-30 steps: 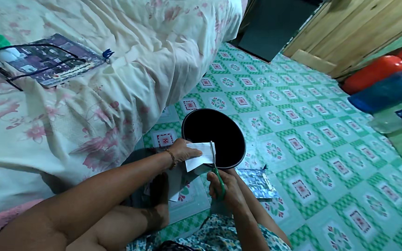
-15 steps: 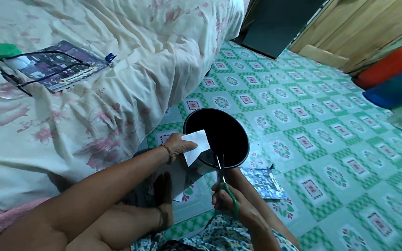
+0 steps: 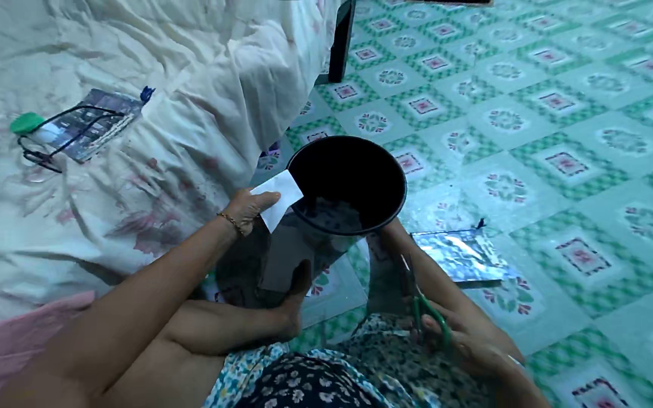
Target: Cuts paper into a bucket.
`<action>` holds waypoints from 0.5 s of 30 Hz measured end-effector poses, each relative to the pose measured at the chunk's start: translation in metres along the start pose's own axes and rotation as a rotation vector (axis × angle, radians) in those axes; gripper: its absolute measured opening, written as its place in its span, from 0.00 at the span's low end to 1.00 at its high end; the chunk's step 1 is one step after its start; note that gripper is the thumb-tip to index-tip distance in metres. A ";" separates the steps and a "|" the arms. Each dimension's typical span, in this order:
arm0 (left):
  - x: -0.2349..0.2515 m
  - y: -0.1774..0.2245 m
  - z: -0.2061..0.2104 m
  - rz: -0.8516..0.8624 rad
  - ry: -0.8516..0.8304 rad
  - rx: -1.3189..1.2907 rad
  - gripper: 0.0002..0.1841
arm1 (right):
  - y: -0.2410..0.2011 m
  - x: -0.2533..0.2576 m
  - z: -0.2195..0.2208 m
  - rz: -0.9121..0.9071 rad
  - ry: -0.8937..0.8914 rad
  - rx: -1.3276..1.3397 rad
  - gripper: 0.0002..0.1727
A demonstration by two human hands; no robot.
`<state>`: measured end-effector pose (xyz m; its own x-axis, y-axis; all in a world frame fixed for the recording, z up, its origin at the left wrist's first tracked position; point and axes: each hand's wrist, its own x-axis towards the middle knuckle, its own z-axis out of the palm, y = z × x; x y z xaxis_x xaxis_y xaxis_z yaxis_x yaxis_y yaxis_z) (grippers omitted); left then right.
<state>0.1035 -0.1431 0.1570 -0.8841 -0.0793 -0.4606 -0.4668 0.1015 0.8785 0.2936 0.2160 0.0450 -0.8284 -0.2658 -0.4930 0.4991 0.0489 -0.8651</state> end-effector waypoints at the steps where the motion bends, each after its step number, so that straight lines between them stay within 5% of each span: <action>1: -0.003 0.004 0.002 0.008 0.016 -0.010 0.14 | 0.002 0.002 -0.002 -0.019 0.003 0.079 0.40; 15: -0.004 0.015 0.067 0.105 -0.144 -0.032 0.17 | 0.004 -0.007 0.006 -0.139 0.099 0.202 0.24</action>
<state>0.0981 -0.0753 0.1636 -0.9231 0.0734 -0.3774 -0.3728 0.0695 0.9253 0.3028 0.2127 0.0453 -0.9085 -0.1603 -0.3858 0.4110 -0.1772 -0.8942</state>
